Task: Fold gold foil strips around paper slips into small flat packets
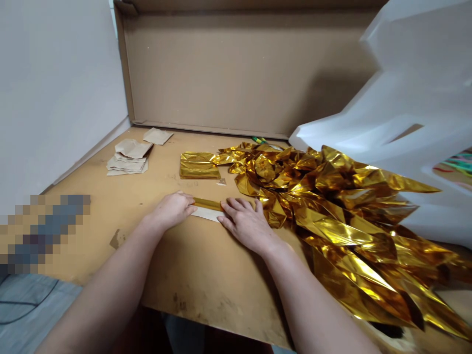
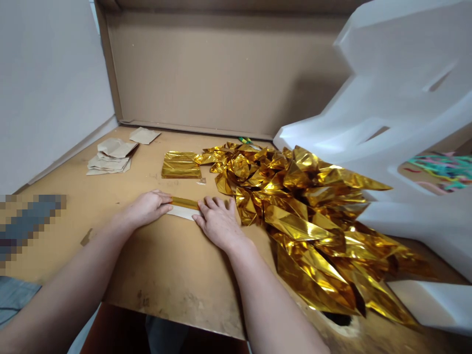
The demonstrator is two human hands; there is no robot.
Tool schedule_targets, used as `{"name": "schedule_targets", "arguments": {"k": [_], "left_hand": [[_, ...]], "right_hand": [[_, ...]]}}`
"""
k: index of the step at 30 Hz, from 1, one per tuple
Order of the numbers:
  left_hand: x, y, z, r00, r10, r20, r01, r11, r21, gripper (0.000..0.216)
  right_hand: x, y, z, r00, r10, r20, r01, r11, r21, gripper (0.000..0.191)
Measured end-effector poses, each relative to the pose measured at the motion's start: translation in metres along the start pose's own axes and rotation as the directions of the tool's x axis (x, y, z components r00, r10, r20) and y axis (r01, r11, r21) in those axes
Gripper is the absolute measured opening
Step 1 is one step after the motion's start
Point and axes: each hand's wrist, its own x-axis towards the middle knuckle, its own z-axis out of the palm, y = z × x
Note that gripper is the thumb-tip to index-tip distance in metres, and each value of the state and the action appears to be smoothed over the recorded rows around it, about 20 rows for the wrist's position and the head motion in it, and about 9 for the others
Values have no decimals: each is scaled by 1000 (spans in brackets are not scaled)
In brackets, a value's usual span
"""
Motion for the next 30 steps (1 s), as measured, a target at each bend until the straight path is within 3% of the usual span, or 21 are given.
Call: {"name": "schedule_targets", "arguments": {"k": [12, 15, 18, 21, 25, 30], "left_hand": [[-2, 3, -10, 998, -43, 43, 38, 995, 92, 27], [-2, 5, -10, 997, -49, 56, 44, 994, 99, 27], [-2, 4, -10, 998, -47, 46, 43, 994, 97, 25], [-2, 2, -8, 1000, -19, 24, 17, 996, 84, 25], [-1, -2, -4, 1000, -22, -2, 22, 996, 85, 25], [-1, 0, -3, 999, -22, -24, 25, 989, 148, 24]], "right_hand": [[0, -2, 8, 997, 75, 25, -74, 997, -21, 51], [0, -5, 15, 999, 11, -47, -10, 1000, 16, 56], [0, -9, 18, 995, -97, -38, 99, 993, 60, 59], [-1, -10, 15, 992, -129, -4, 129, 987, 94, 57], [-1, -4, 10, 997, -75, 20, 73, 994, 77, 51], [-4, -6, 9, 998, -55, -10, 56, 998, 39, 47]]}}
